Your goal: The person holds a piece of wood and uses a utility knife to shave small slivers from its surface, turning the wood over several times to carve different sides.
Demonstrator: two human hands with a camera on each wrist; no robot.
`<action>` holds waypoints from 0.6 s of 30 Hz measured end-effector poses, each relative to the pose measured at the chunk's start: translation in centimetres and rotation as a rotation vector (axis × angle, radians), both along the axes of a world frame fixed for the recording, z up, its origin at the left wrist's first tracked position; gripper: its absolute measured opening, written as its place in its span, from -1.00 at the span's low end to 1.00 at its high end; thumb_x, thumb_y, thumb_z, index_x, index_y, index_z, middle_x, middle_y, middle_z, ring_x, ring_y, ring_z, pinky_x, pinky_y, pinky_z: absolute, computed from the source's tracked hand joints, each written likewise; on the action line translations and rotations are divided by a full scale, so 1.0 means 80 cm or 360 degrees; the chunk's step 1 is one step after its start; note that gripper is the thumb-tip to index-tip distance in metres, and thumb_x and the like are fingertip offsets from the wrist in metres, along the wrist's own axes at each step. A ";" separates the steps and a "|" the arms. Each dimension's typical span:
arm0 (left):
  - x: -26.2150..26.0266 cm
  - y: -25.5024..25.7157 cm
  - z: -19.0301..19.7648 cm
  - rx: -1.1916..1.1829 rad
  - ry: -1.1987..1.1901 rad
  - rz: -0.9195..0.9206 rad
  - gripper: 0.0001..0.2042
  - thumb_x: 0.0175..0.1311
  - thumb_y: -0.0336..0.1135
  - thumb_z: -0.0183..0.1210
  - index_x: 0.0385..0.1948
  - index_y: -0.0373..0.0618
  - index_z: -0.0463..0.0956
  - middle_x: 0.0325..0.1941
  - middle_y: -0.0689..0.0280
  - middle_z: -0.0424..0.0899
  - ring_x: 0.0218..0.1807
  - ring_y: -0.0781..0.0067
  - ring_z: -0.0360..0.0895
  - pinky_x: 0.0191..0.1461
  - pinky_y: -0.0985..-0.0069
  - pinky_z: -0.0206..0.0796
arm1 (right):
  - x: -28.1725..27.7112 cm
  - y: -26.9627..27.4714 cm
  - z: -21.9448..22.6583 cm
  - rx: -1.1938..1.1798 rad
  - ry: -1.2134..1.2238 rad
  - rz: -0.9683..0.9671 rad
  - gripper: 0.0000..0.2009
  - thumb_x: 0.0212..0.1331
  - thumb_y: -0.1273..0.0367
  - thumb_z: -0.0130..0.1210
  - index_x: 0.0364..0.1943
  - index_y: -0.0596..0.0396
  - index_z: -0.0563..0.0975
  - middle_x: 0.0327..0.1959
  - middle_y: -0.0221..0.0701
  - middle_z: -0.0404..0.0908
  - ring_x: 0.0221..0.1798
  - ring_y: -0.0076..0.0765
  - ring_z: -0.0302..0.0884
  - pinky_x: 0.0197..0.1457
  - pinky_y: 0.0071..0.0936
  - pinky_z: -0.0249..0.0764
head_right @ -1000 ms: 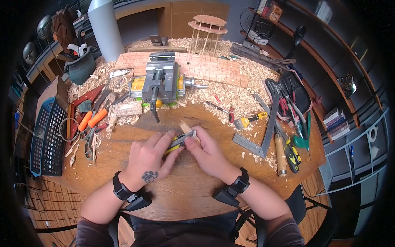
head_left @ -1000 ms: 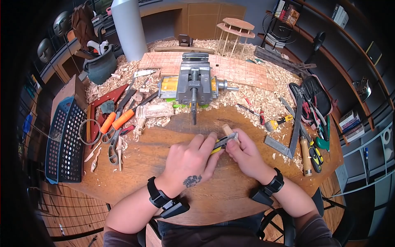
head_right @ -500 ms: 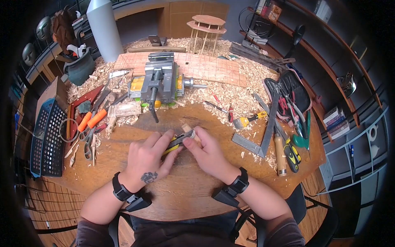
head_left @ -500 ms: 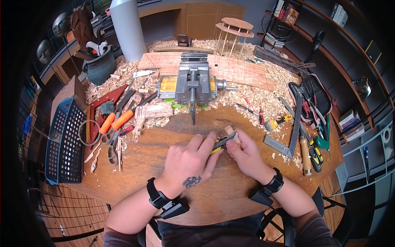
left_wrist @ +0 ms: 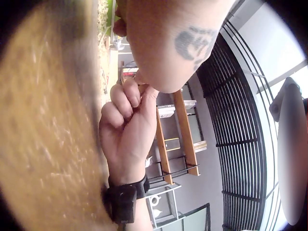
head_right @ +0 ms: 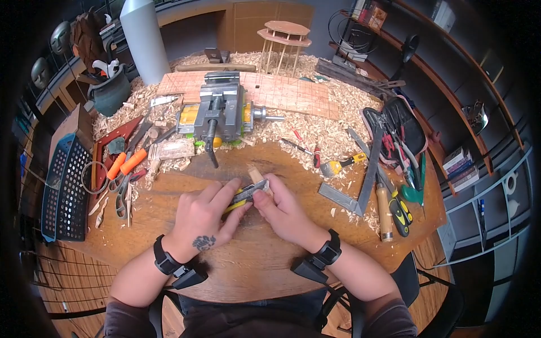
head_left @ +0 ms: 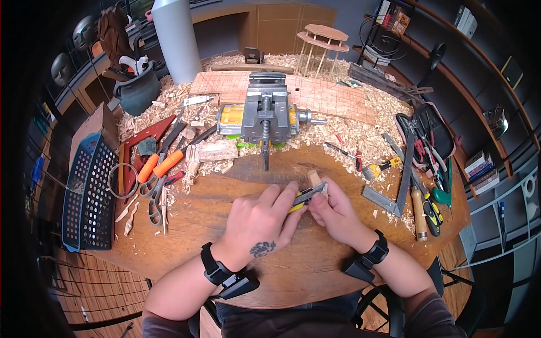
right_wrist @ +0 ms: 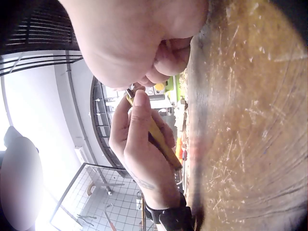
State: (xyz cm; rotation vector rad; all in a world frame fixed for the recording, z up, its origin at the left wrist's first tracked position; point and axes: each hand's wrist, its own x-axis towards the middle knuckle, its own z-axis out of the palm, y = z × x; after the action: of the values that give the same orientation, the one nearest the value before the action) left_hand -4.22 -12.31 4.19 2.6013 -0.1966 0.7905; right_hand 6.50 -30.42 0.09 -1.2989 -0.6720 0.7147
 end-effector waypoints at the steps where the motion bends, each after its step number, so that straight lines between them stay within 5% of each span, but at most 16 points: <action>1: 0.000 0.000 0.000 -0.0002 -0.0012 0.0006 -0.61 0.20 -0.22 0.41 0.02 -0.20 0.64 -0.39 0.18 0.63 -0.49 0.09 0.64 -0.46 0.28 0.47 | 0.000 0.000 0.000 0.0000 0.0000 0.0000 -0.73 0.63 0.15 -0.03 0.10 0.05 0.35 -0.40 -0.64 0.35 -0.43 -0.79 0.22 -0.41 -0.73 0.18; 18: -0.003 -0.007 0.001 0.0073 -0.0059 0.0091 -0.60 0.16 -0.23 0.43 0.01 -0.19 0.65 -0.43 0.18 0.62 -0.52 0.13 0.64 -0.48 0.30 0.45 | -0.006 0.005 0.007 -0.0164 -0.0388 -0.0301 -0.74 0.57 0.22 0.11 -0.05 0.17 0.51 -0.29 -0.55 0.58 -0.26 -0.72 0.41 -0.18 -0.61 0.40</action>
State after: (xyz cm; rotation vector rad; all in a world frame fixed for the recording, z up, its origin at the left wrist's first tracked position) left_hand -4.43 -12.89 4.23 2.6474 -0.1534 0.8639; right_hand 6.03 -30.06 0.61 -1.5379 -0.7035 0.4453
